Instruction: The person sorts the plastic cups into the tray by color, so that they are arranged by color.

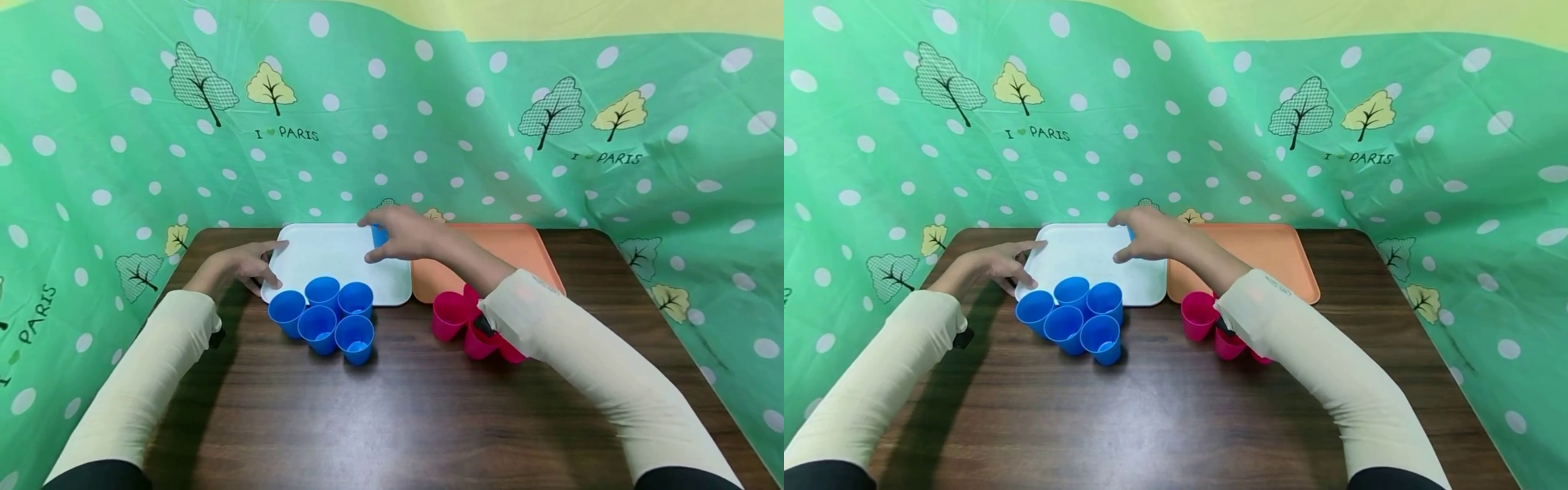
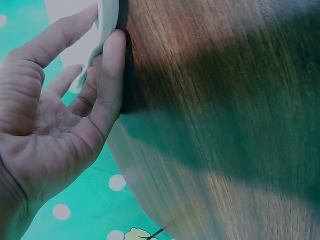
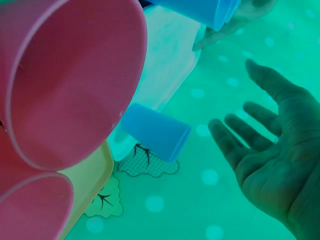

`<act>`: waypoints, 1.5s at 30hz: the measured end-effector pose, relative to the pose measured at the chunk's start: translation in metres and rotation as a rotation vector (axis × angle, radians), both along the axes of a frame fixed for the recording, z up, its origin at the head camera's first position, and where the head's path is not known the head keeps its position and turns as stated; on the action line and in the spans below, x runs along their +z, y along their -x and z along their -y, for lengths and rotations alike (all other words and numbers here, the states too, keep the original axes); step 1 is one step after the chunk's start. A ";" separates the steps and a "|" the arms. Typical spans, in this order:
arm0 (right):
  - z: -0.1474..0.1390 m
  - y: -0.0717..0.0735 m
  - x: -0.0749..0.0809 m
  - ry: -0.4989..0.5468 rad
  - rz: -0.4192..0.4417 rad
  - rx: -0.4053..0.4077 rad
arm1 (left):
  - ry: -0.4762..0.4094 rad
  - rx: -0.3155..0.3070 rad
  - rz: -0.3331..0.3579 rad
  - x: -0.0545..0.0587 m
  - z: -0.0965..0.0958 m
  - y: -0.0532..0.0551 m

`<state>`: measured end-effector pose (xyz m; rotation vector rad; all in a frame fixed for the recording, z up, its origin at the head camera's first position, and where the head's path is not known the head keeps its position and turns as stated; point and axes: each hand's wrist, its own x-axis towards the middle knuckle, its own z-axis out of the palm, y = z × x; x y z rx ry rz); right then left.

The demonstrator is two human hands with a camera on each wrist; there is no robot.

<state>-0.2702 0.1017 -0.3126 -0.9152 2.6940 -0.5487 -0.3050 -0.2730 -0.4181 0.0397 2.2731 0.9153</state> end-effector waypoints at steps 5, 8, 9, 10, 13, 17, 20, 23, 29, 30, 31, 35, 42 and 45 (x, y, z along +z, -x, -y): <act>0.002 -0.006 -0.002 -0.042 0.069 0.054 | 0.006 -0.002 0.002 -0.001 0.001 0.001; 0.003 -0.008 -0.004 -0.050 0.118 0.078 | 0.003 -0.005 0.001 -0.001 0.002 0.001; 0.003 -0.009 -0.005 -0.051 0.133 0.085 | 0.001 -0.004 0.002 -0.001 0.002 0.001; 0.003 -0.009 -0.006 -0.051 0.147 0.091 | 0.000 -0.005 0.003 -0.001 0.002 0.001; 0.004 -0.010 -0.008 -0.050 0.189 0.108 | 0.000 -0.003 0.001 -0.001 0.002 0.001; 0.005 -0.011 -0.011 -0.049 0.240 0.156 | 0.011 -0.007 -0.018 -0.002 0.001 0.000; 0.008 -0.012 -0.013 -0.048 0.261 0.192 | 0.023 0.000 -0.041 -0.001 0.000 -0.002; 0.011 -0.013 -0.016 -0.052 0.270 0.210 | 0.050 0.014 -0.076 -0.002 -0.002 -0.005; 0.016 -0.015 -0.021 -0.055 0.298 0.227 | 0.098 0.020 -0.147 -0.008 -0.003 -0.005; 0.016 -0.015 -0.021 -0.054 0.305 0.229 | 0.100 0.020 -0.153 -0.009 -0.003 -0.005; 0.016 -0.015 -0.022 -0.050 0.314 0.231 | 0.102 0.018 -0.157 -0.009 -0.003 -0.006; 0.015 -0.016 -0.022 -0.038 0.342 0.238 | 0.111 0.007 -0.166 -0.009 -0.004 -0.006; 0.015 -0.017 -0.022 -0.047 0.383 0.252 | 0.085 0.004 -0.155 -0.008 -0.003 -0.008; 0.016 -0.018 -0.023 -0.061 0.391 0.255 | 0.059 0.006 -0.134 -0.008 0.000 -0.008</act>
